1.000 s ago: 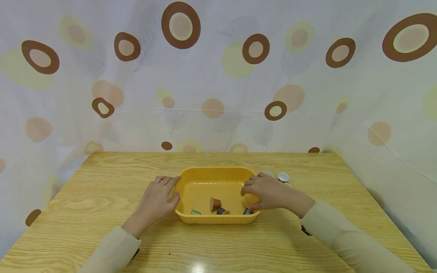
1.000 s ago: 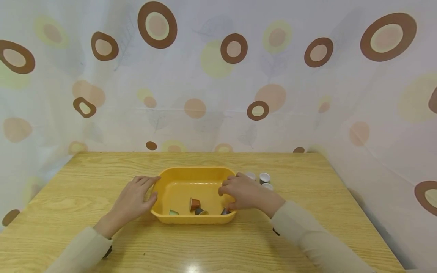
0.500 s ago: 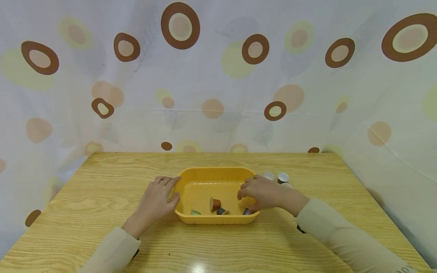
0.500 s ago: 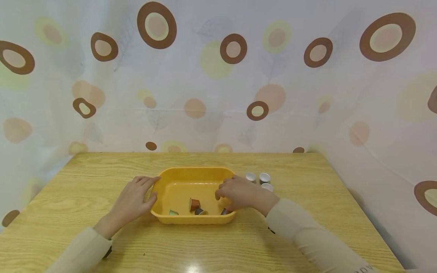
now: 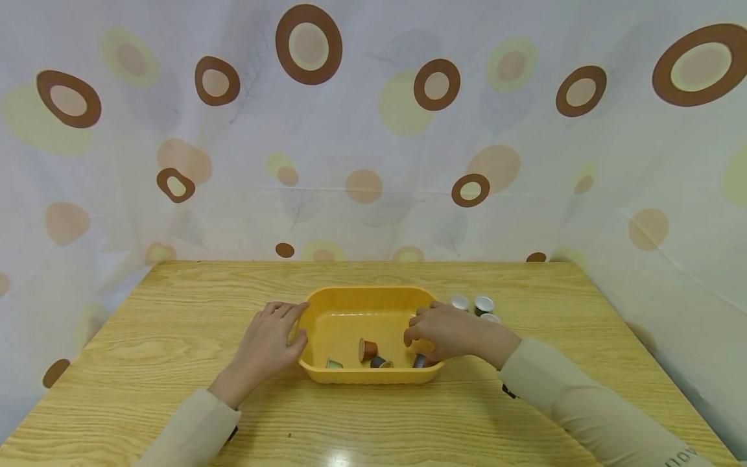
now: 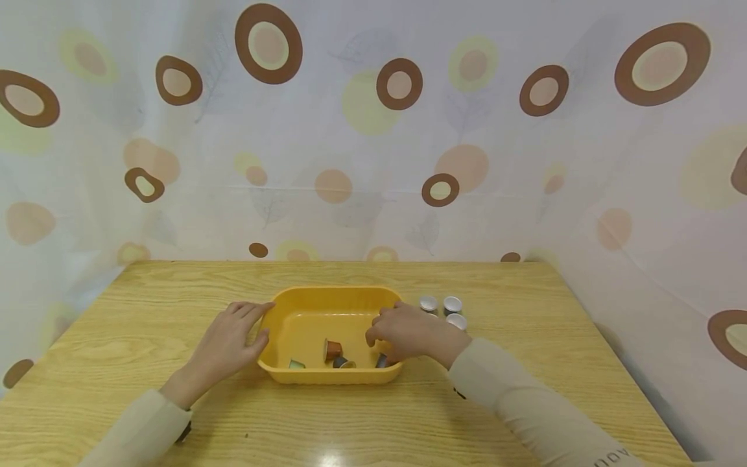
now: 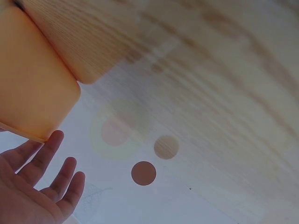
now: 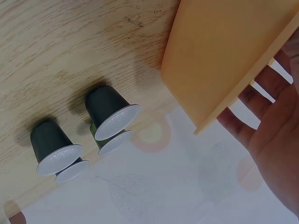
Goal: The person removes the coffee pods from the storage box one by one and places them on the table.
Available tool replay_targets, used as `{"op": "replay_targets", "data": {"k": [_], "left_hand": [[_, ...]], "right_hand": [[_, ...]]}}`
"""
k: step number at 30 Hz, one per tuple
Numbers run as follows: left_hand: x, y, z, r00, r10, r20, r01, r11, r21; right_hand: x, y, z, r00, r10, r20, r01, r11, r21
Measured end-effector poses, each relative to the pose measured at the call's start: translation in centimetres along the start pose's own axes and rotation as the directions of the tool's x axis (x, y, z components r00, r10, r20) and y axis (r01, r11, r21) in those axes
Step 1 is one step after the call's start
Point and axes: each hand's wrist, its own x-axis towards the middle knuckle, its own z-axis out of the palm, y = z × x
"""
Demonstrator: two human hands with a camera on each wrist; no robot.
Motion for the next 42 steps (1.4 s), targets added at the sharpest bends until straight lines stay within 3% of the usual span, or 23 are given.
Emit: {"op": "replay_targets", "data": {"k": [29, 42], "left_hand": [[-0.02, 0.09, -0.13, 1.0, -0.007, 0.017, 0.007, 1.0, -0.002], [-0.02, 0.07, -0.18, 1.0, -0.01, 0.019, 0.01, 1.0, -0.007]], "right_hand": [[0.61, 0.1, 0.17, 0.993, 0.081, 0.087, -0.09, 0.99, 0.105], [0.77, 0.01, 0.56, 0.996, 0.055, 0.063, -0.06, 0.994, 0.096]]}}
